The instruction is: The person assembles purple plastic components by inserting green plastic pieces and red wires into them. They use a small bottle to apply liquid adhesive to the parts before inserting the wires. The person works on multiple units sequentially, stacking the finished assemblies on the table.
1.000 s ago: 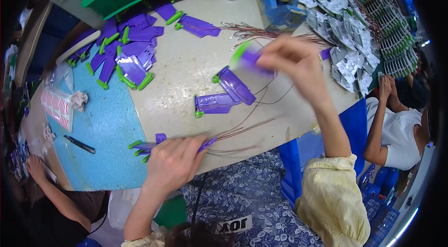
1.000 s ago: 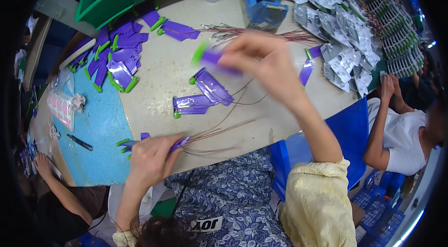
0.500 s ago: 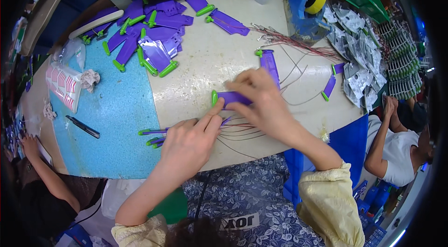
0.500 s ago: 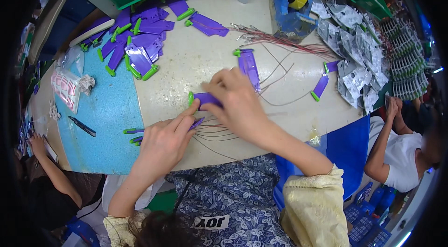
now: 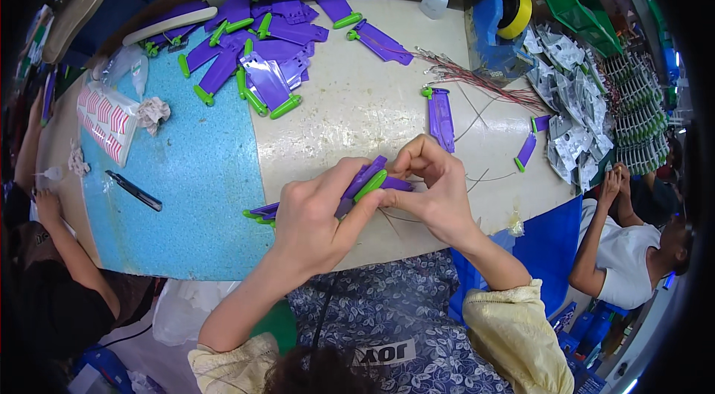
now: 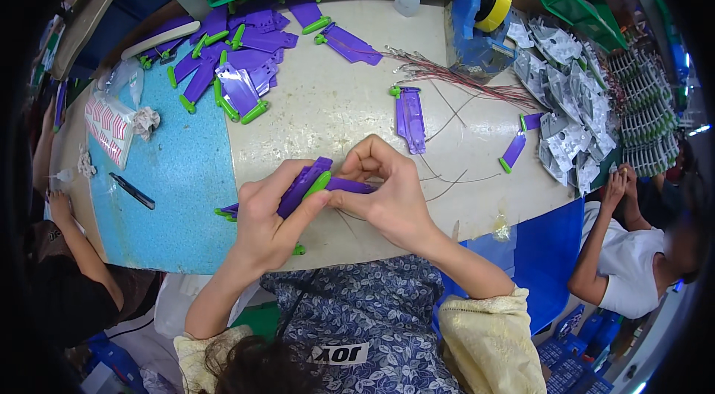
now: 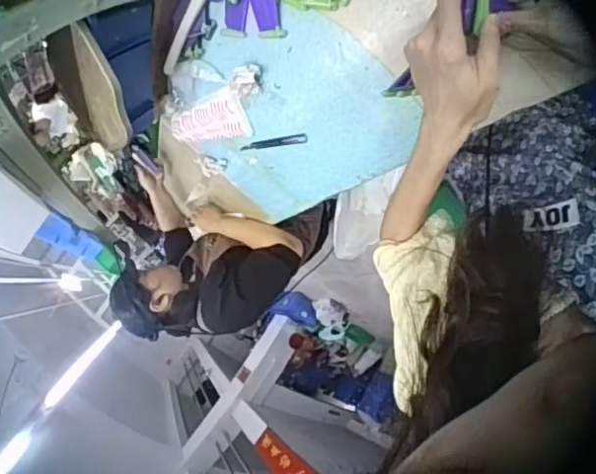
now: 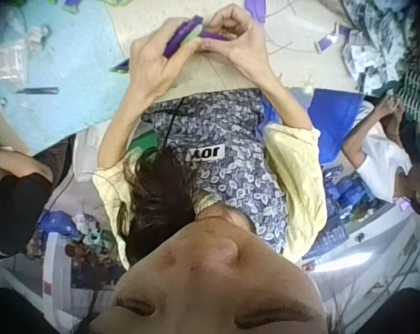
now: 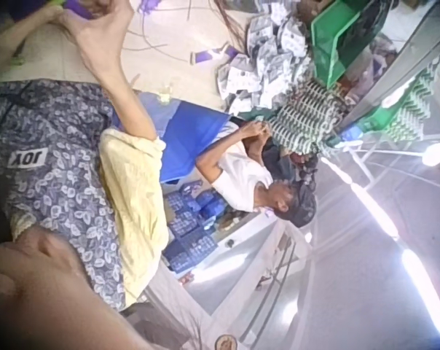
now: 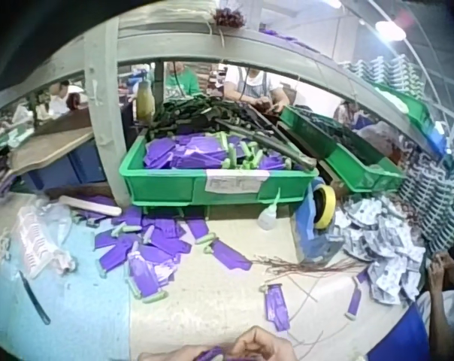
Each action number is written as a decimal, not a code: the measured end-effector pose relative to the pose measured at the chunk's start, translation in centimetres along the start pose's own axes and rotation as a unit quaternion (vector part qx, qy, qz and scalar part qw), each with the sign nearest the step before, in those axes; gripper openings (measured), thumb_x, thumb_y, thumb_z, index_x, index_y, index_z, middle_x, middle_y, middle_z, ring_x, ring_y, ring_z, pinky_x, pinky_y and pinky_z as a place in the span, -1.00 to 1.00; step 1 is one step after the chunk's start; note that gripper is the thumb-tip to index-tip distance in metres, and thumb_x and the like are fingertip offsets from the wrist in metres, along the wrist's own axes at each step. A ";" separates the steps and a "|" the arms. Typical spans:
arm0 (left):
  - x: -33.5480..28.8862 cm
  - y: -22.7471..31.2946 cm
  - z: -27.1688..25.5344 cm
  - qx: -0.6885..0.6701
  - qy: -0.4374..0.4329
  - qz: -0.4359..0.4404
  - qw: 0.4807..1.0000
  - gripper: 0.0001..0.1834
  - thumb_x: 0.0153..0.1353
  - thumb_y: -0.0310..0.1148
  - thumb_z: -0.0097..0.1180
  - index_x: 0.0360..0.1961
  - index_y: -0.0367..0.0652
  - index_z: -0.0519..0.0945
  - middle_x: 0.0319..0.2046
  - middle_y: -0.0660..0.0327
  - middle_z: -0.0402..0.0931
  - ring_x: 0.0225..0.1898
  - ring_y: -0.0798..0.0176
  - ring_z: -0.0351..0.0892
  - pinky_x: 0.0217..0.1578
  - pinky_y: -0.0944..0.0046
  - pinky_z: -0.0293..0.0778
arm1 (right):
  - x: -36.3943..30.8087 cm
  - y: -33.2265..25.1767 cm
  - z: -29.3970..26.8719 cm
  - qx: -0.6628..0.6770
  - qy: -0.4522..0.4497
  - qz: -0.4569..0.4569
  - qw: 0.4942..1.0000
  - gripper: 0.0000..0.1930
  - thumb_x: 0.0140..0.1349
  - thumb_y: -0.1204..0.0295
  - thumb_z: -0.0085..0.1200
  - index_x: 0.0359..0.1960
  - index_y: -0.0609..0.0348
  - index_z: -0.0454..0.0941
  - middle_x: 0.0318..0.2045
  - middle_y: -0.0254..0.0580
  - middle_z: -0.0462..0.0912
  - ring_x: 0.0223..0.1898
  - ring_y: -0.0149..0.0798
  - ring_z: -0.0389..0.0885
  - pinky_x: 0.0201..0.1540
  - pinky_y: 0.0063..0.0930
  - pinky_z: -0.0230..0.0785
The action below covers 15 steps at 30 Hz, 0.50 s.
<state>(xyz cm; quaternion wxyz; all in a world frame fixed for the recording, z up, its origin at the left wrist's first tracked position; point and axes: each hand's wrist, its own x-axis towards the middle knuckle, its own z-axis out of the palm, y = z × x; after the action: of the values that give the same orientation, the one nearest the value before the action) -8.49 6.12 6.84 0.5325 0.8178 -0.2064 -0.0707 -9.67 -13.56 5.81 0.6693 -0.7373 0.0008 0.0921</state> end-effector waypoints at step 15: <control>2.4 1.7 -1.3 -0.025 -0.122 -0.052 0.991 -0.79 0.22 -0.38 0.36 -0.22 -0.30 0.67 -0.56 0.19 0.63 -0.64 0.47 0.52 -0.61 0.37 0.35 | -1.8 -4.6 -2.8 -0.174 0.019 -0.035 0.984 -0.83 0.06 0.59 0.36 -0.29 0.34 0.68 -0.50 -0.10 0.68 -0.52 -0.33 0.64 -0.46 -0.39 0.45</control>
<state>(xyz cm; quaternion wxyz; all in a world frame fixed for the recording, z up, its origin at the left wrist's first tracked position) -6.36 5.59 9.20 0.5194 0.7989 -0.2255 -0.2029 -10.46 -16.10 10.85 0.5333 -0.8438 -0.0282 0.0531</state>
